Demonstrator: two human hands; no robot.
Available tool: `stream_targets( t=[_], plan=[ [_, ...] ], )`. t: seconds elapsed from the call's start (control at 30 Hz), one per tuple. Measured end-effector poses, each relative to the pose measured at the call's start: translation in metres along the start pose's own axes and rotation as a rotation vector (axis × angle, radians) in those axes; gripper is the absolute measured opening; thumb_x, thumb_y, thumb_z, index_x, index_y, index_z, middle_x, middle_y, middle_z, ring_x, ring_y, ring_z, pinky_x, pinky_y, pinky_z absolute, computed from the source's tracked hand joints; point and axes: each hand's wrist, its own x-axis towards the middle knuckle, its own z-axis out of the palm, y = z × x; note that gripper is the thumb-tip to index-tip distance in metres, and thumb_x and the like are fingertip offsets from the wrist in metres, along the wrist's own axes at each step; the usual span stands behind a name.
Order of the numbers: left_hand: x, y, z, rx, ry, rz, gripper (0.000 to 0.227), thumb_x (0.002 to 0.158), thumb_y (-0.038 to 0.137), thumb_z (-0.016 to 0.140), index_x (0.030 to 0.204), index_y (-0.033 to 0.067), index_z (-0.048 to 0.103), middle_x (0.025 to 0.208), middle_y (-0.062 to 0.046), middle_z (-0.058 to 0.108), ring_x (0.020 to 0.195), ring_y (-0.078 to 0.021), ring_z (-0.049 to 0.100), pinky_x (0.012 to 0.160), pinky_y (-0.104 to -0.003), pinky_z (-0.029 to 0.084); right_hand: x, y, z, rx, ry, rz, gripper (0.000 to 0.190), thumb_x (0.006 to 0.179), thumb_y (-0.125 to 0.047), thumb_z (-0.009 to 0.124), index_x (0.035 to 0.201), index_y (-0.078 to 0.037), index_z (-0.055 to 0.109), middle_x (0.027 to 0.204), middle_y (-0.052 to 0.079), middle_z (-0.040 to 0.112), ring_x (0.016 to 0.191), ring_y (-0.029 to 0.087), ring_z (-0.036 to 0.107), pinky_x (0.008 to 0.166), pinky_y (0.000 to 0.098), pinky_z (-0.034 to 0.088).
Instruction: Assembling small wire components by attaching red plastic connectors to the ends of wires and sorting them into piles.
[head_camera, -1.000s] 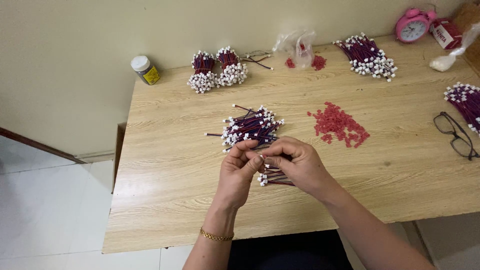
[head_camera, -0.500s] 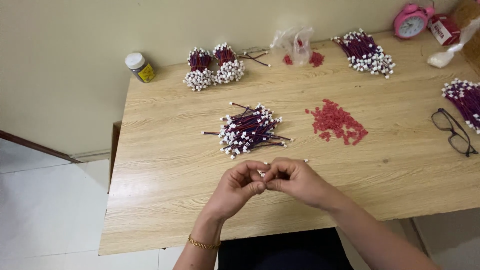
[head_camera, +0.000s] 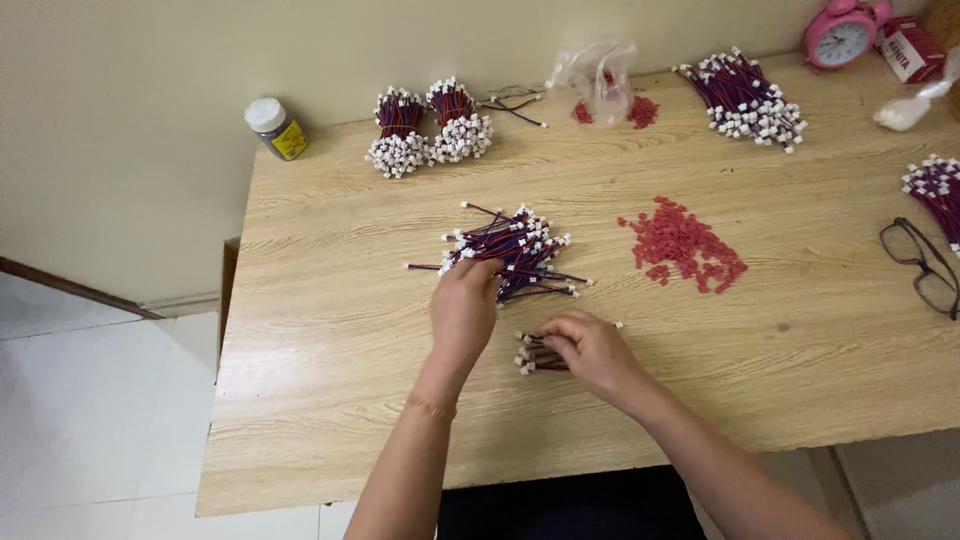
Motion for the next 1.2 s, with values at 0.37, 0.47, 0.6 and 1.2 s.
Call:
stream_targets(
  t=[0.37, 0.47, 0.6, 1.2],
  plan=[
    [-0.002, 0.001, 0.023, 0.229, 0.096, 0.23, 0.048, 0.055, 0.026, 0.087, 0.098, 0.0162, 0.068, 0.093, -0.009, 0.062, 0.082, -0.0304, 0.064, 0.07, -0.041, 0.052, -0.043, 0.122, -0.111, -0.321, 0.497, 0.303, 0.019, 0.084, -0.006, 0.071, 0.103, -0.009, 0.073, 0.089, 0.013, 0.069, 0.088, 0.03, 0.068, 0.076, 0.0376, 0.055],
    [-0.021, -0.003, 0.019, 0.278, 0.084, 0.162, 0.042, 0.06, 0.036, 0.085, 0.093, 0.0171, 0.066, 0.087, -0.007, 0.058, 0.076, -0.0292, 0.063, 0.064, -0.039, 0.051, -0.058, 0.143, -0.128, -0.396, 0.611, 0.393, 0.02, 0.082, -0.005, 0.072, 0.102, -0.005, 0.071, 0.087, 0.018, 0.066, 0.089, 0.036, 0.066, 0.077, 0.043, 0.054],
    [-0.03, -0.02, 0.025, 0.358, 0.025, 0.114, 0.027, 0.064, 0.034, 0.081, 0.084, 0.0206, 0.068, 0.082, -0.003, 0.058, 0.076, -0.0261, 0.062, 0.062, -0.037, 0.052, -0.048, 0.145, -0.126, -0.515, 0.527, 0.498, 0.021, 0.08, -0.019, 0.073, 0.102, -0.018, 0.073, 0.087, 0.009, 0.069, 0.093, 0.03, 0.067, 0.084, 0.0415, 0.053],
    [-0.042, -0.001, 0.04, 0.189, -0.242, -0.186, 0.028, 0.073, 0.042, 0.075, 0.089, 0.0191, 0.071, 0.082, -0.007, 0.065, 0.077, -0.0309, 0.068, 0.068, -0.042, 0.055, -0.042, 0.146, -0.123, -0.611, 0.51, 0.556, 0.027, 0.093, -0.041, 0.062, 0.107, -0.018, 0.069, 0.097, 0.011, 0.071, 0.098, 0.029, 0.068, 0.081, 0.0435, 0.055]
  ],
)
